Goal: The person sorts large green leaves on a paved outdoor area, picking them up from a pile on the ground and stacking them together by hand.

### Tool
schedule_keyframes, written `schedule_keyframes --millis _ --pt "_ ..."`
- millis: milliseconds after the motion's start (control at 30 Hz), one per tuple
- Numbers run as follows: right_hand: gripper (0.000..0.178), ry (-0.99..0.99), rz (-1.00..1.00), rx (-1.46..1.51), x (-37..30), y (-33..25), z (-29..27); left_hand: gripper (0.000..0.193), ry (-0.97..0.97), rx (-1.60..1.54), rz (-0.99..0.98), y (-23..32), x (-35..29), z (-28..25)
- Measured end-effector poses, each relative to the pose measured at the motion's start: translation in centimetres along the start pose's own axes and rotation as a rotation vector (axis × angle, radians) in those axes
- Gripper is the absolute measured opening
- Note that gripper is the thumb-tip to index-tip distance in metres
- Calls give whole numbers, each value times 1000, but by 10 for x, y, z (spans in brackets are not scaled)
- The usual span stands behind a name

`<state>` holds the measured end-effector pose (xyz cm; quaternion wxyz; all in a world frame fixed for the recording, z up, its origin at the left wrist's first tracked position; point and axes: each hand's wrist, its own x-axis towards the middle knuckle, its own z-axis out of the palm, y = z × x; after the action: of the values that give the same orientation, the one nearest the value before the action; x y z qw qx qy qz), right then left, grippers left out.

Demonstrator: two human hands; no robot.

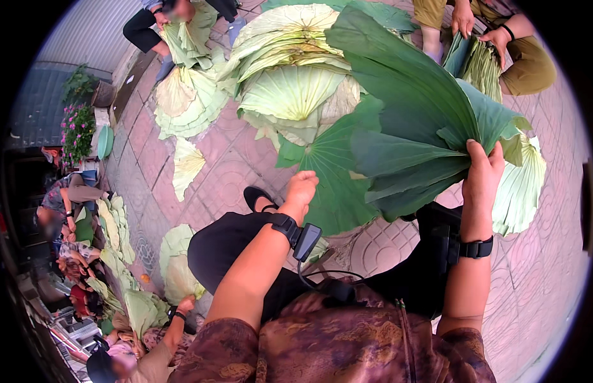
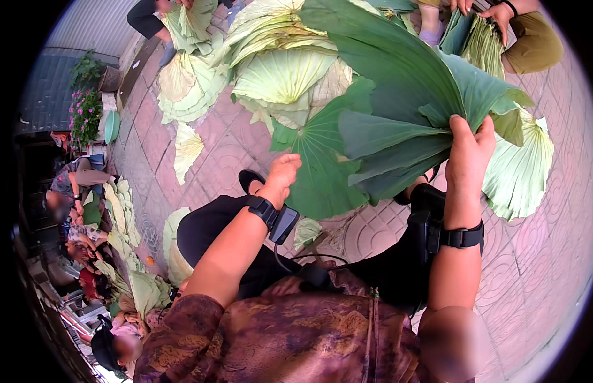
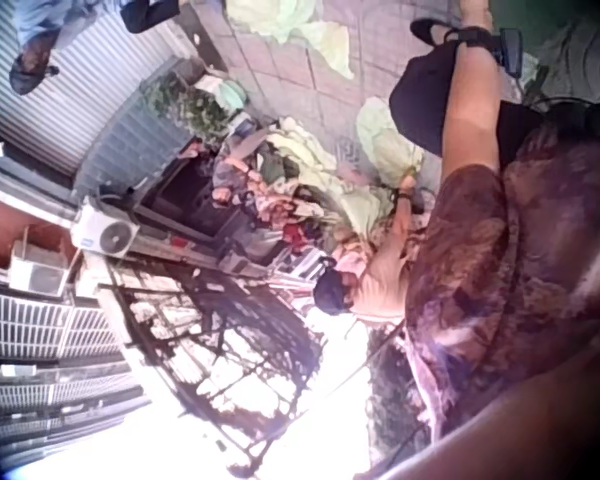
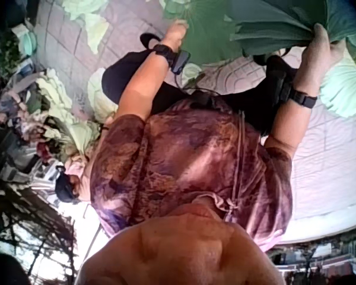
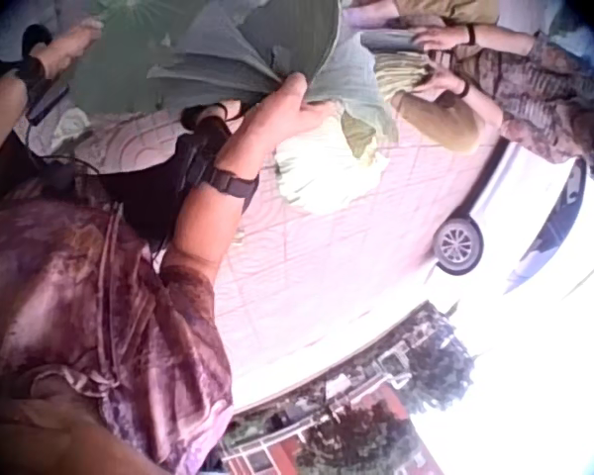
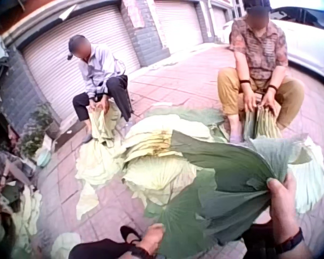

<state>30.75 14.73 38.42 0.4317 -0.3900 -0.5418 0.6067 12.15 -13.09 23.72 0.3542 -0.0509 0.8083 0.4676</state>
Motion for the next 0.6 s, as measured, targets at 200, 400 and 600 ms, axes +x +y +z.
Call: schedule_keyframes --millis 200,400,600 --pt "31 64 -64 -24 5 -12 -13 51 137 315 -78 -73 76 -12" --pt "32 8 154 -70 1 -9 -13 64 39 331 -96 -91 131 -1" --pt "29 22 326 -41 1 -4 -7 71 120 259 -110 -74 155 9"
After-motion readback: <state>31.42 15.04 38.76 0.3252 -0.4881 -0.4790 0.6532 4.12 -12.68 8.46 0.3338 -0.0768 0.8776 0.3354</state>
